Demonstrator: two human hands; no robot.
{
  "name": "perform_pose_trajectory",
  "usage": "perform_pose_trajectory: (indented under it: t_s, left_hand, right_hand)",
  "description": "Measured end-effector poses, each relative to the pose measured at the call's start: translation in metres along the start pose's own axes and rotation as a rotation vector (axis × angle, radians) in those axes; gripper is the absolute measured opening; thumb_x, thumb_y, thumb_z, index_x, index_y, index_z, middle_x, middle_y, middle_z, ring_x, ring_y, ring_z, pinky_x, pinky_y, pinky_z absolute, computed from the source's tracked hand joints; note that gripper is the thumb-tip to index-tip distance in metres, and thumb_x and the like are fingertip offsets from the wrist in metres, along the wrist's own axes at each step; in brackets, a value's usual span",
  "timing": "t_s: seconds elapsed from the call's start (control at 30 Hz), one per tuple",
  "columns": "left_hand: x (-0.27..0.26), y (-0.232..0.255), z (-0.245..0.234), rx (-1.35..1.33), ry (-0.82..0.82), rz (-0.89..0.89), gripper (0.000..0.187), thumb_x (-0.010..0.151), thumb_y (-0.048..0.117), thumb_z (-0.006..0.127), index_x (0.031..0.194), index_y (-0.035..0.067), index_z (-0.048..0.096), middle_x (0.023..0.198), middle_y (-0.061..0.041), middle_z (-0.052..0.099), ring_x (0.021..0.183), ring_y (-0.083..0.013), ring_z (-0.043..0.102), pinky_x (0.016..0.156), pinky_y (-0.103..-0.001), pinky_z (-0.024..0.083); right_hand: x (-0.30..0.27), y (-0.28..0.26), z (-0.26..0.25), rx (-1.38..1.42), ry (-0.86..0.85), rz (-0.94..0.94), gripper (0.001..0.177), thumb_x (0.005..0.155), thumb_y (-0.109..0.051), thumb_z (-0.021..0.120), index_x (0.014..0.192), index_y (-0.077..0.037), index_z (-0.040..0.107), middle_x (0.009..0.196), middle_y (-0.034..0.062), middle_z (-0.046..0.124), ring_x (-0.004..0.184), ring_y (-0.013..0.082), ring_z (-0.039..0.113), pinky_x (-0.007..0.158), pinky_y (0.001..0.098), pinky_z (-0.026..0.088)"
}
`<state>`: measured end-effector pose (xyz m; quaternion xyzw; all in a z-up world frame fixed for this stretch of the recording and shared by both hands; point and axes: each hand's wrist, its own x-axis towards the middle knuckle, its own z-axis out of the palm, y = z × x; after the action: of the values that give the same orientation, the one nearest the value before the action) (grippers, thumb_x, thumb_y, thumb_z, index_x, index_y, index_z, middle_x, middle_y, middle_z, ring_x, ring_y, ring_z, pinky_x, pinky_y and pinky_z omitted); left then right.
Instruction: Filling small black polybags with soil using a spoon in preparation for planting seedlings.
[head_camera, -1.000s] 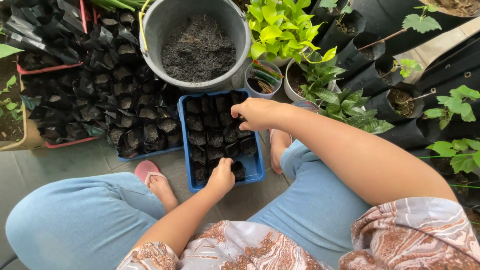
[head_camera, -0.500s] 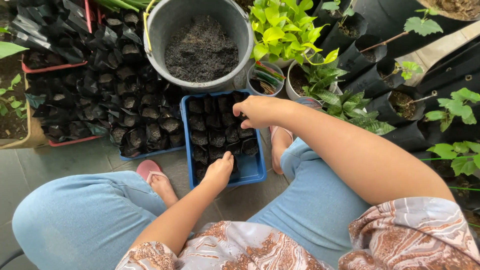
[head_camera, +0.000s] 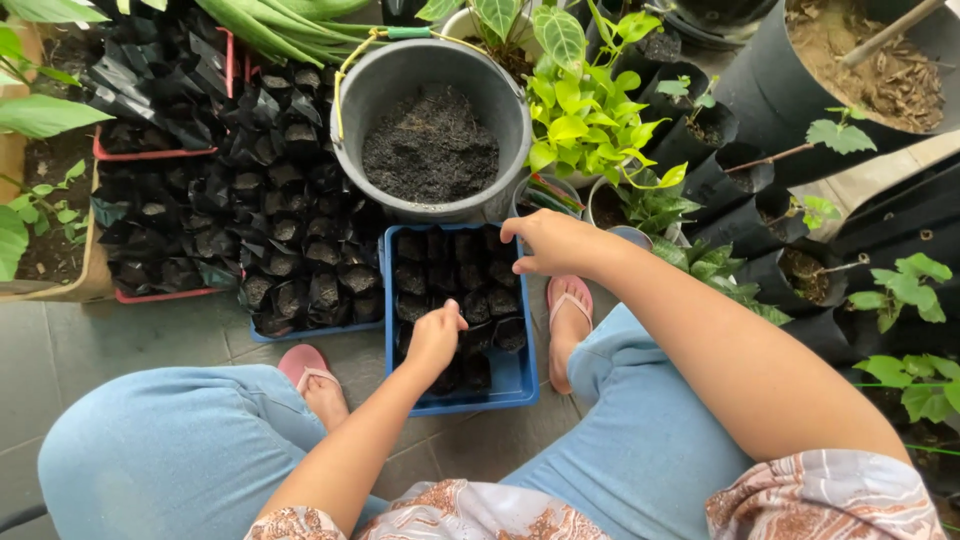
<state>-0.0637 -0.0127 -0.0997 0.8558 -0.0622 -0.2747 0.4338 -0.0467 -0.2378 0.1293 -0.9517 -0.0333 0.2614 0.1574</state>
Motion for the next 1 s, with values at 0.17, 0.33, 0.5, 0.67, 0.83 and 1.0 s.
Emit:
perform_pose_trajectory:
  t_s: [0.17,0.33,0.5,0.67,0.83,1.0]
  left_hand:
    - [0.055,-0.007,-0.027,-0.098,0.260,0.114,0.034,0.103,0.026,0.044,0.080,0.015,0.067,0.109,-0.005,0.060,0.118,-0.0284,0.058,0.106,-0.039,0.046]
    - [0.094,-0.005,-0.057,-0.361,0.290,0.133,0.058,0.084,-0.014,0.060,0.138,0.005,0.051,0.143,-0.027,0.039,0.109,-0.0393,0.068,0.106,-0.043,0.054]
    - [0.106,0.001,-0.058,0.053,0.276,0.033,0.055,0.108,0.046,0.030,0.075,0.018,0.063,0.082,-0.009,0.074,0.091,-0.0305,0.072,0.087,-0.044,0.054]
    - [0.123,0.014,-0.052,-0.870,-0.126,-0.260,0.046,0.102,0.021,0.035,0.144,0.008,0.046,0.145,-0.017,0.048,0.132,-0.0279,0.052,0.110,-0.042,0.041]
    - [0.156,0.007,-0.051,-1.449,-0.467,-0.422,0.066,0.108,0.043,0.020,0.150,0.000,0.047,0.155,-0.026,0.045,0.141,-0.0383,0.047,0.113,-0.047,0.044]
    - [0.167,0.017,-0.049,-1.638,-0.544,-0.455,0.058,0.109,0.029,0.022,0.148,-0.009,0.043,0.156,-0.031,0.041,0.142,-0.0428,0.043,0.113,-0.050,0.042]
  right_hand:
    - [0.011,0.001,0.006,0.027,0.008,0.013,0.042,0.090,-0.025,0.076,0.128,-0.013,0.063,0.115,0.0205,0.074,0.115,0.0409,0.068,0.096,0.0516,0.056]
    - [0.033,0.007,0.022,0.017,-0.015,0.008,0.043,0.087,-0.025,0.078,0.126,-0.014,0.064,0.113,0.0180,0.076,0.114,0.0393,0.069,0.097,0.0507,0.056]
    - [0.062,0.014,0.026,0.012,-0.078,0.073,0.055,0.089,-0.025,0.076,0.140,-0.016,0.056,0.113,0.0179,0.076,0.109,0.0368,0.072,0.092,0.0478,0.059]
    - [0.078,-0.007,0.011,0.084,-0.118,0.074,0.074,0.094,-0.016,0.068,0.159,-0.017,0.031,0.116,0.0246,0.073,0.111,0.0414,0.070,0.093,0.0511,0.058]
    - [0.113,0.003,0.043,0.015,-0.172,-0.017,0.088,0.095,-0.010,0.059,0.166,-0.018,0.008,0.114,0.0235,0.073,0.103,0.0383,0.072,0.084,0.0453,0.061]
    - [0.121,-0.001,0.041,-0.076,-0.201,0.010,0.088,0.097,-0.013,0.055,0.166,-0.014,0.000,0.118,0.0262,0.070,0.101,0.0403,0.072,0.080,0.0463,0.061]
